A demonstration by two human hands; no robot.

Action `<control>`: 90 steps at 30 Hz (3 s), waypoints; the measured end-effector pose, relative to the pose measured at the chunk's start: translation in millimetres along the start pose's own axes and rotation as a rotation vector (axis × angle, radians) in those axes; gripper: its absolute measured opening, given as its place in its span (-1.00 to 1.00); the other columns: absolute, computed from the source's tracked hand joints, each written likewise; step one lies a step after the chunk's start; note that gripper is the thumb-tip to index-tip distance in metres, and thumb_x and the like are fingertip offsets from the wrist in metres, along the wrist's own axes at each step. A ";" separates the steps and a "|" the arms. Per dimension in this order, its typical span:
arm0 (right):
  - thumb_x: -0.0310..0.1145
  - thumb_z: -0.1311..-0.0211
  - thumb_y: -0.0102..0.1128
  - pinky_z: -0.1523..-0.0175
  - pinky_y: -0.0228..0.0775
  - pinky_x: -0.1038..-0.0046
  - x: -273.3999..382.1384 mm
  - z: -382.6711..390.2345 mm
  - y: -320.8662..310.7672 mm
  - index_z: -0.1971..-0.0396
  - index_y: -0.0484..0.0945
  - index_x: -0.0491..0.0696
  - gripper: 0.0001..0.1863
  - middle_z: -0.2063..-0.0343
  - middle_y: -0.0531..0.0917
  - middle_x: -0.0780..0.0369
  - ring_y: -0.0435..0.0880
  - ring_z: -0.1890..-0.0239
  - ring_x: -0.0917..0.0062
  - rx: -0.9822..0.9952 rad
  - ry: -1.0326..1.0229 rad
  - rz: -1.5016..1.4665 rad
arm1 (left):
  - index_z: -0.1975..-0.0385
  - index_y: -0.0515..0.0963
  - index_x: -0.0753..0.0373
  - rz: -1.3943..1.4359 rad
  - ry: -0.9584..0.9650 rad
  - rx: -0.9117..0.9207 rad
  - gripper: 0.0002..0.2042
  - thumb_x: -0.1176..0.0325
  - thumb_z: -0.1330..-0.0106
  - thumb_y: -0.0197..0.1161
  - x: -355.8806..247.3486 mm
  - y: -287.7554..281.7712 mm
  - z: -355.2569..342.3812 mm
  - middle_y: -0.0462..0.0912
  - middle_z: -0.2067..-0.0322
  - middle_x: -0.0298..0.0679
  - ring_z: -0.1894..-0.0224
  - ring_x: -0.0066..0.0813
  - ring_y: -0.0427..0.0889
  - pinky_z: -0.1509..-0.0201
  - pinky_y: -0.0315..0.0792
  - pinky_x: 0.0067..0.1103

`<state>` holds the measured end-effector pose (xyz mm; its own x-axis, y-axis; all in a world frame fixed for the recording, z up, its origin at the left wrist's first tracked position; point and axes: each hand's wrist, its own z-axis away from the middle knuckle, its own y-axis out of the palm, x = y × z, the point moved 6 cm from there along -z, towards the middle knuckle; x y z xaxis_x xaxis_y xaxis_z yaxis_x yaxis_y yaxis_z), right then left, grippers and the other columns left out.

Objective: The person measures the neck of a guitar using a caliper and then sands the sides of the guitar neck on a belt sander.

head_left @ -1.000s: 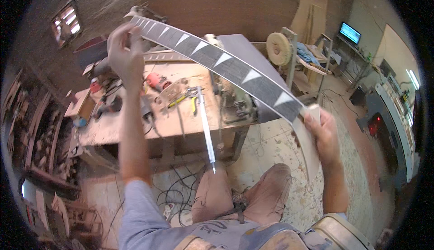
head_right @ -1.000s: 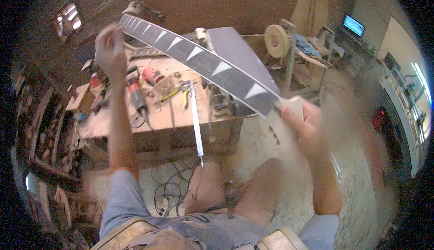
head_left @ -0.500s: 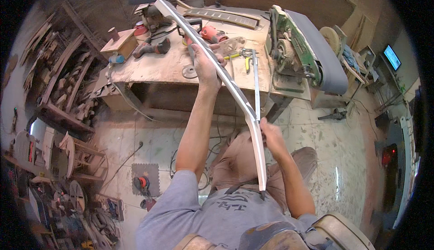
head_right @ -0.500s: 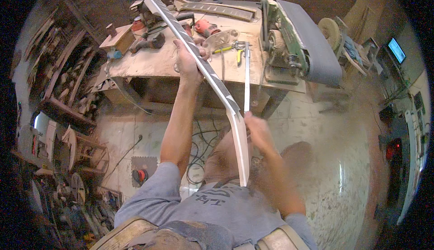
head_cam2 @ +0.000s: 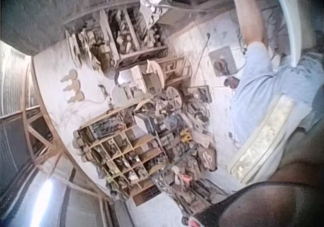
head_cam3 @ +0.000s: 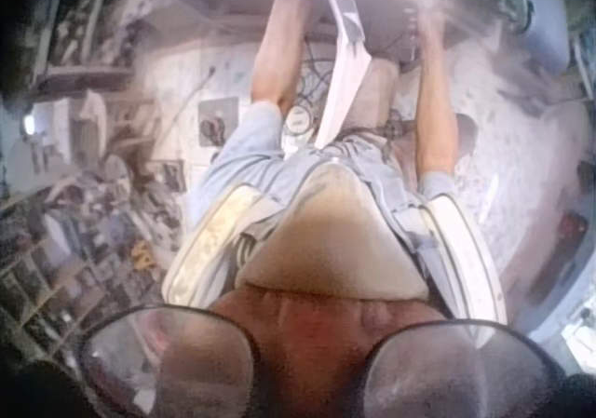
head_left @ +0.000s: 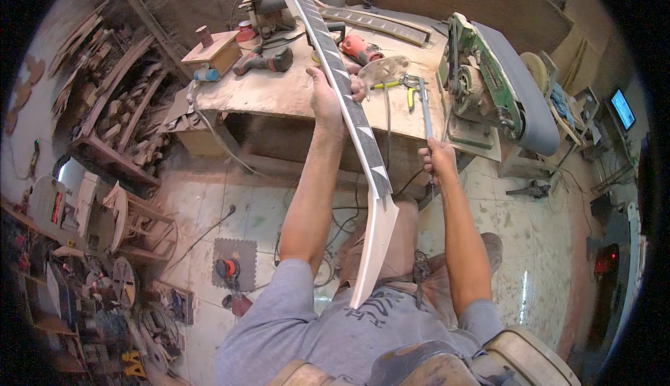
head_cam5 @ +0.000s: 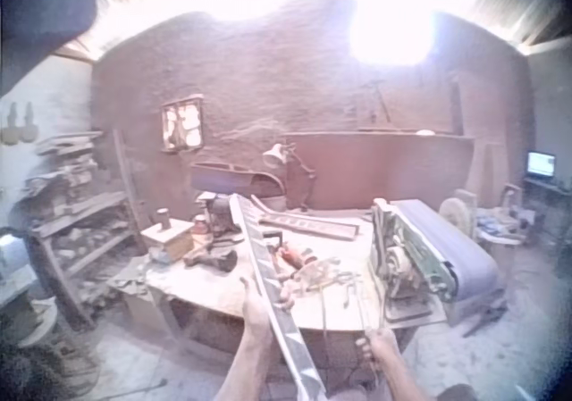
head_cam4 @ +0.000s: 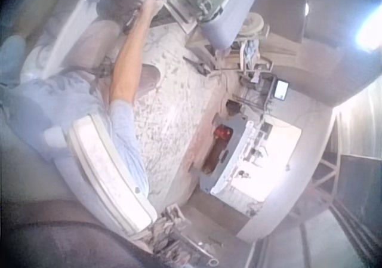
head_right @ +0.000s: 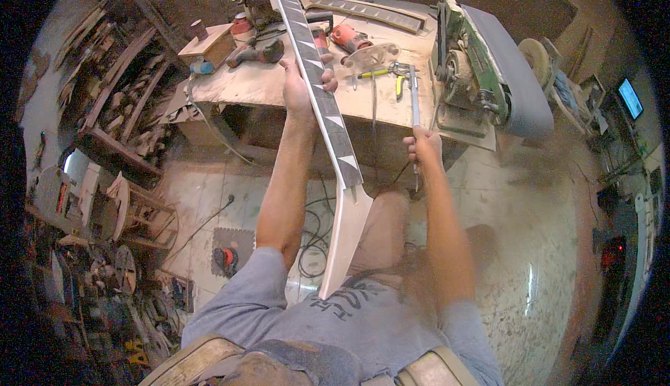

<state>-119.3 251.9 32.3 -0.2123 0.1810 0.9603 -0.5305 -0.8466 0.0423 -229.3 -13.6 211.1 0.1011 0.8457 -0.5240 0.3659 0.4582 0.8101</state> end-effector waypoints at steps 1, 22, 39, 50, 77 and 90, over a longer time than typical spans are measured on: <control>-0.15 -0.50 0.17 0.64 0.24 0.60 3.6 3.5 -1.7 0.18 0.49 -0.09 -0.72 0.55 0.59 0.31 0.42 0.67 0.71 -0.043 -0.015 0.026 | -0.18 0.33 0.31 0.076 -0.029 0.093 -0.26 -0.31 -0.57 -0.46 -0.4 -5.5 -2.0 0.54 0.09 -0.02 0.41 -0.42 0.43 0.41 0.44 -0.52; -0.25 -0.44 0.32 0.34 0.29 0.65 179.5 190.2 -20.7 0.16 0.53 -0.14 -0.73 0.46 0.64 0.35 0.52 0.43 0.80 -0.025 -0.771 0.202 | -0.05 0.42 0.30 0.439 -0.317 0.207 -0.61 0.12 -0.60 -0.23 33.5 14.6 -35.2 0.58 0.09 0.05 0.11 -0.12 0.68 -0.15 0.64 -0.14; -0.18 -0.48 0.27 0.45 0.10 0.64 235.5 257.5 -86.9 0.03 0.56 -0.12 -0.68 0.55 0.49 0.45 0.33 0.53 0.81 -0.157 -0.832 0.343 | -0.37 0.09 0.38 0.410 -0.369 0.021 -0.51 0.13 -0.65 -0.35 53.5 65.8 -31.2 0.42 -0.10 0.24 -0.05 0.06 0.64 -0.16 0.68 -0.19; -0.20 -0.48 0.26 0.43 0.12 0.65 234.9 264.3 -83.1 0.07 0.58 -0.13 -0.71 0.54 0.50 0.44 0.34 0.51 0.81 -0.147 -0.802 0.364 | -0.13 0.21 0.30 0.342 -0.362 0.066 -0.68 0.19 -0.63 -0.22 37.8 82.6 -11.7 0.53 0.05 0.09 0.19 -0.17 0.63 0.12 0.65 -0.33; -0.34 -0.39 0.36 0.35 0.21 0.64 254.1 272.3 -67.9 -0.01 0.64 -0.07 -0.74 0.53 0.51 0.44 0.38 0.45 0.78 -0.070 -1.043 0.472 | -0.01 0.40 0.35 0.308 -0.464 0.250 -0.72 0.25 -0.61 -0.11 71.6 86.4 12.7 0.68 0.13 0.00 0.23 -0.32 0.70 0.13 0.68 -0.47; -0.34 -0.31 0.40 0.31 0.43 0.44 190.9 290.6 -7.8 -0.03 0.65 -0.07 -0.67 0.46 0.68 0.14 0.63 0.46 0.50 0.248 -0.976 0.721 | -0.05 0.49 0.47 0.288 -0.593 0.241 -0.53 0.12 -0.64 -0.18 84.3 57.8 74.2 0.72 0.11 0.06 0.26 -0.25 0.80 0.14 0.78 -0.46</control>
<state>82.8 147.6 295.4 0.3656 -0.7242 0.5847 -0.3537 -0.6891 -0.6325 -131.0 63.9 194.3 0.6875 0.6006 -0.4082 0.4368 0.1070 0.8932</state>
